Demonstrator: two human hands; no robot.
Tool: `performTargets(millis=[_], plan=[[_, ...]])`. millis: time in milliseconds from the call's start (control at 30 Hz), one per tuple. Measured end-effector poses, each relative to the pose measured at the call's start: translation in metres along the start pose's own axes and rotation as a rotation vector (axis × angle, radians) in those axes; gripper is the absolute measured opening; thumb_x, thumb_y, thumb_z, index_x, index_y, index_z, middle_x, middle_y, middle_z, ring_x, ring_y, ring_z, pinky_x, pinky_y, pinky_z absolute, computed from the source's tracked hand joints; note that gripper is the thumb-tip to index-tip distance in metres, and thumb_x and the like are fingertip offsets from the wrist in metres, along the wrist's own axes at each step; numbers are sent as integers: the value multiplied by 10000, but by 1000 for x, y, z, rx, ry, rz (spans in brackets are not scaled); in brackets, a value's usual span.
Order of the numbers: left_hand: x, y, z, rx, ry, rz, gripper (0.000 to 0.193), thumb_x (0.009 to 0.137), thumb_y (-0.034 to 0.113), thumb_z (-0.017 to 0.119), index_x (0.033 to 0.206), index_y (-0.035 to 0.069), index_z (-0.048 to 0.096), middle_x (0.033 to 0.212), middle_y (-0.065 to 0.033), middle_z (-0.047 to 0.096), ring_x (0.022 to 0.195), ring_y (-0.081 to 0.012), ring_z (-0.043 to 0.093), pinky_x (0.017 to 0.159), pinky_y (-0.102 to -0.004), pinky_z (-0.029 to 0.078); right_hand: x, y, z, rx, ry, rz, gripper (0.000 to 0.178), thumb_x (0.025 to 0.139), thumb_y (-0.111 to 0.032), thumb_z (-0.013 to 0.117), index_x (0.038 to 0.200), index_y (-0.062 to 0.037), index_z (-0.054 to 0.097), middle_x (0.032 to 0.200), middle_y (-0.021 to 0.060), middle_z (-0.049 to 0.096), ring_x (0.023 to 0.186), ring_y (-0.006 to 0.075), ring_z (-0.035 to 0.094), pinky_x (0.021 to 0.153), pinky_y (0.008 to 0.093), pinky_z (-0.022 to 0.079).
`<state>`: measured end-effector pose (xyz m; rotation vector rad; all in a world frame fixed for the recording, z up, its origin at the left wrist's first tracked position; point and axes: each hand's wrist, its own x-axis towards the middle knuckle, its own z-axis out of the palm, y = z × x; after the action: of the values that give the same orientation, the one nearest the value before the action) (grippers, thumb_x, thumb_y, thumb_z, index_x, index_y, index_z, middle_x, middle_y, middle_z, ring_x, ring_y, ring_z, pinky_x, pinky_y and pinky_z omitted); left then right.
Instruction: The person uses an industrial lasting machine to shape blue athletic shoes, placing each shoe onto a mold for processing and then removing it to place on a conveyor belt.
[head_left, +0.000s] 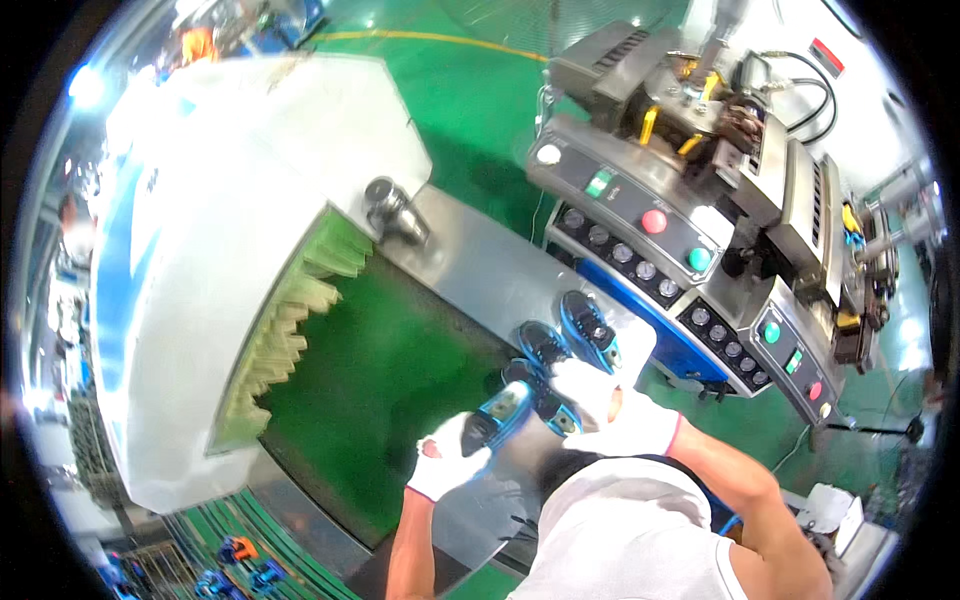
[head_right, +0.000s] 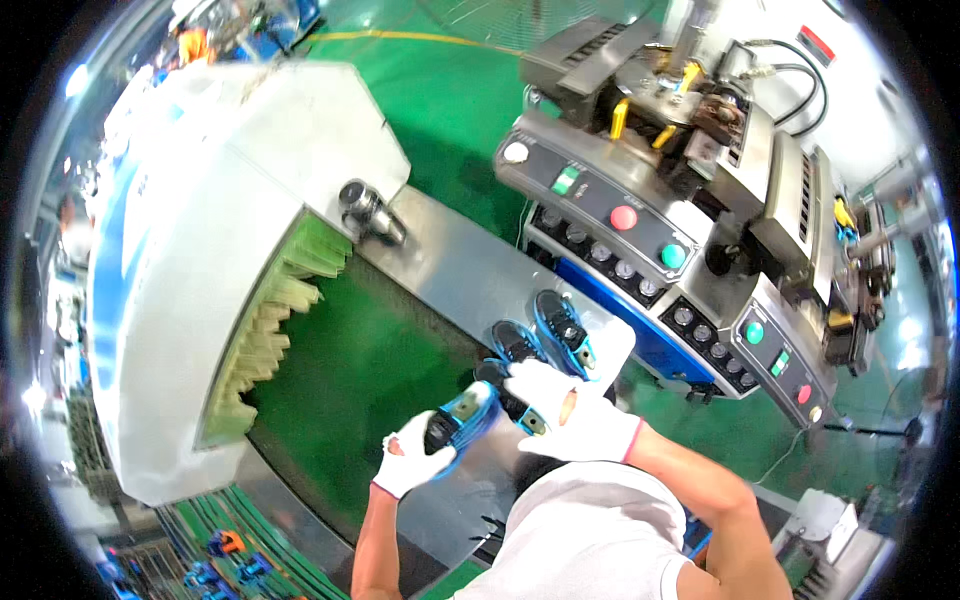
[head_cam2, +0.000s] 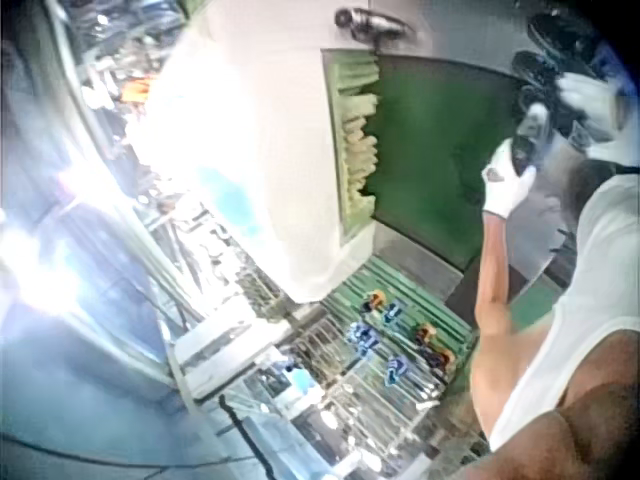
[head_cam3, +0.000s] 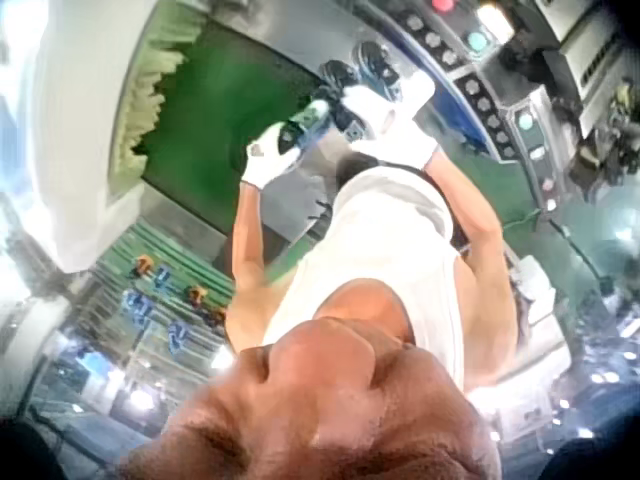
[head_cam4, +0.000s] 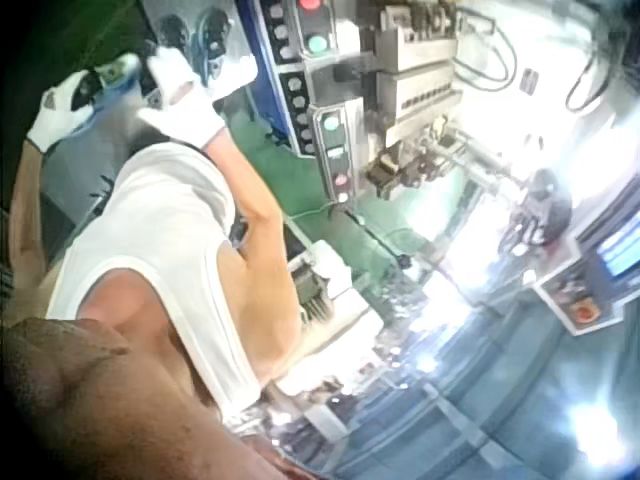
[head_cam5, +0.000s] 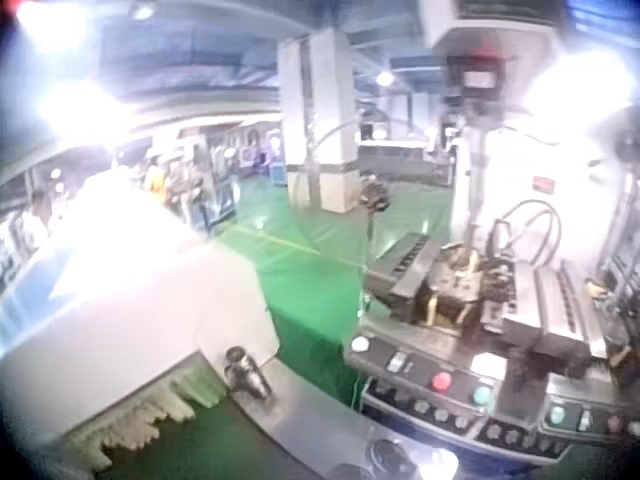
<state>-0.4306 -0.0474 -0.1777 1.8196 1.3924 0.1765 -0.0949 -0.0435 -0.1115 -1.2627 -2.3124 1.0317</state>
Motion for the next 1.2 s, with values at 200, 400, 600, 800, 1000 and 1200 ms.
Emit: performTargets(millis=[200, 400, 600, 800, 1000, 1200], plan=[[69, 177, -54, 152, -386, 469, 578, 806, 344, 758, 1289, 62, 612, 1106, -198, 707, 993, -371, 699, 870, -421, 562, 23, 14, -62, 28, -334, -43, 686, 804, -379, 803, 1359, -73, 539, 949, 193, 715, 900, 370, 699, 814, 435, 553], [133, 257, -39, 160, 268, 779, 535, 863, 286, 790, 1305, 31, 629, 1267, -185, 677, 1166, -379, 646, 1016, -441, 526, -68, 104, -84, 1011, 51, 312, 771, 799, -177, 858, 1468, -30, 506, 1270, 103, 687, 1058, 197, 669, 906, 345, 552], [184, 216, 32, -39, 673, 387, 480, 896, 125, 756, 1331, 9, 591, 1305, -203, 626, 1200, -334, 637, 1044, -399, 504, -169, 146, -109, 1669, 472, 195, 860, 717, -26, 846, 1486, 21, 465, 1311, 141, 657, 1111, 233, 678, 934, 376, 579], [199, 139, 146, 197, 334, -151, 568, 940, 488, 619, 1338, 84, 601, 1409, -207, 571, 1344, -387, 525, 1111, -498, 424, -194, 186, -127, 1661, 661, 50, 859, 722, -84, 844, 1476, 14, 444, 1277, 217, 662, 1093, 380, 700, 927, 495, 616], [186, 111, 194, 394, 257, -42, 459, 961, 440, 578, 1242, 86, 665, 1261, -159, 658, 1276, -398, 528, 1055, -556, 402, -178, 167, -121, 1812, 630, 9, 816, 822, -352, 798, 1487, -32, 449, 1347, 205, 612, 1198, 404, 622, 1017, 539, 542], [185, 82, 203, 348, 302, -8, 383, 894, 286, 690, 1227, 99, 664, 1307, -140, 640, 1350, -412, 489, 1080, -567, 413, -160, 160, -100, 1856, 614, 7, 863, 809, -361, 804, 1512, -39, 422, 1388, 212, 582, 1234, 412, 592, 1055, 538, 510]])
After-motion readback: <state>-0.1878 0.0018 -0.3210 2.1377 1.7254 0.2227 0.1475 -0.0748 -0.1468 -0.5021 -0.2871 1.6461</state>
